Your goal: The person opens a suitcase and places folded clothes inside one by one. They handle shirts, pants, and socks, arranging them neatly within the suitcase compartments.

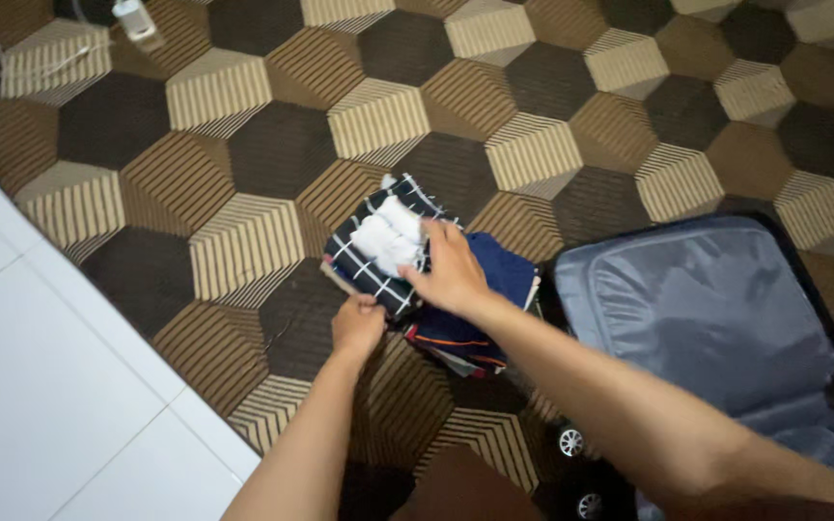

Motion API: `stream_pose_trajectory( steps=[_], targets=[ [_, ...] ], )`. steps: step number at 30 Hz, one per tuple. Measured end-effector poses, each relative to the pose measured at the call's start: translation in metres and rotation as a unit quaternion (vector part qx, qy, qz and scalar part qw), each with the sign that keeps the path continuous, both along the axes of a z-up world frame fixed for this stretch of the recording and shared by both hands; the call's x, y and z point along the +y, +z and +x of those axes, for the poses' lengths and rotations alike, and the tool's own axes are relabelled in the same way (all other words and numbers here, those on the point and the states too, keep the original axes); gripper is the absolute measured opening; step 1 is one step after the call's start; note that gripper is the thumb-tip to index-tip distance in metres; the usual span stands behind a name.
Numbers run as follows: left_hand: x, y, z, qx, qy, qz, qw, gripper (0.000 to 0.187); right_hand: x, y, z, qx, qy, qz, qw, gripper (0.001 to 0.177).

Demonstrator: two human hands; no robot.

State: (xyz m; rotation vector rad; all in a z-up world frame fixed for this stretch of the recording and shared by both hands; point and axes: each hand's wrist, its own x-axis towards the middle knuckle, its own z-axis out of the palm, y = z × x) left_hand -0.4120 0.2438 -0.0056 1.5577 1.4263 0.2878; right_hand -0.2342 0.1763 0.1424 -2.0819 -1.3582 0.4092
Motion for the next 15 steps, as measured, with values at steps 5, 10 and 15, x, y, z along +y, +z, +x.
stream_pose_trajectory(
  steps=[5, 10, 15],
  targets=[
    [0.012, 0.006, 0.006, -0.059, 0.050, -0.109, 0.991, 0.027, 0.059, 0.004, -0.001, -0.061, -0.020, -0.131, 0.989, 0.095],
    [0.011, 0.024, -0.012, -0.140, 0.085, -0.179, 0.970, 0.024, 0.062, 0.015, -0.007, -0.099, -0.051, -0.248, 0.962, 0.078],
    [0.015, 0.039, -0.036, -0.128, 0.096, -0.225, 0.961, 0.032, 0.008, 0.025, -0.037, 0.034, -0.058, -0.087, 0.994, 0.066]
  ],
)
